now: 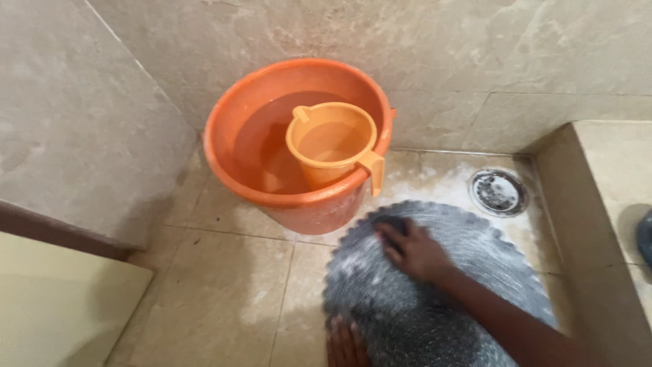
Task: The person scrubs a bath mat using a brush and soapy water on the tiled bathroom floor next to a bucket of water.
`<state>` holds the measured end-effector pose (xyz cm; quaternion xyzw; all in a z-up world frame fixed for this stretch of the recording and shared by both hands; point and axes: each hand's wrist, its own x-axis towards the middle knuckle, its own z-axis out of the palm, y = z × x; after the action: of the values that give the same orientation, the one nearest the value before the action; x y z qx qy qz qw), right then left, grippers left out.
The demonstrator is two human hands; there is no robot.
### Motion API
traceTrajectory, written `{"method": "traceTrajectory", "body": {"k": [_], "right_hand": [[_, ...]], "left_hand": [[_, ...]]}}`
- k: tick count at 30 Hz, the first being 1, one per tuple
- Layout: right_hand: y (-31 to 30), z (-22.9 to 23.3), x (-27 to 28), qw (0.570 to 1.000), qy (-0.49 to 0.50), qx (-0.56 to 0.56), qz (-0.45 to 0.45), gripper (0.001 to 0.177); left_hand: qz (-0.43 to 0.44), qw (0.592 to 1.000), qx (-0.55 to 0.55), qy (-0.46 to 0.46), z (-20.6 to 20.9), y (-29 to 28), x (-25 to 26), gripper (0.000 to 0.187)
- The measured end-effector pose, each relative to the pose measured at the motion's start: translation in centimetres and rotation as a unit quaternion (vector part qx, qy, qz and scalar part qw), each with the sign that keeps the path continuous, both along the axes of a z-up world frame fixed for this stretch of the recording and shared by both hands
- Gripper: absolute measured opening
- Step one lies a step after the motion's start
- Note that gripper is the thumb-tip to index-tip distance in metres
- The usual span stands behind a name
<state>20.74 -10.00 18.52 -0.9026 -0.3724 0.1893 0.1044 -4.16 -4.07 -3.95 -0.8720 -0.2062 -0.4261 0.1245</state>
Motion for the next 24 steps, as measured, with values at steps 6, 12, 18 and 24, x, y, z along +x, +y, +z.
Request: {"method": "traceTrajectory", "body": {"k": [6,12,18,24], "right_hand": [[-7.9,-1.9,1.5,0.976,-0.028,-0.076,-0.200,0.067],[-10.0,-3.5,2.5,0.968,-0.040,-0.114,-0.220,0.065],[-4.9,-0.9,1.0,0.993,-0.026,0.023,-0.111,0.067],[0.9,0.4,-9.1,0.975,-0.003,0.059,0.216,0.057]], "left_hand": [[-0.244,0.803,-0.178,0.514,12.1,8.1,5.6,0.079],[-0.201,0.899,-0.105,0.374,8.0,1.5,2.2,0.059],[-0.193,0.979,0.010,0.066,1.9,1.8,1.3,0.041],[-0.211,0.969,-0.010,0.125,-1.6,1.3,0.4,0.044]]}}
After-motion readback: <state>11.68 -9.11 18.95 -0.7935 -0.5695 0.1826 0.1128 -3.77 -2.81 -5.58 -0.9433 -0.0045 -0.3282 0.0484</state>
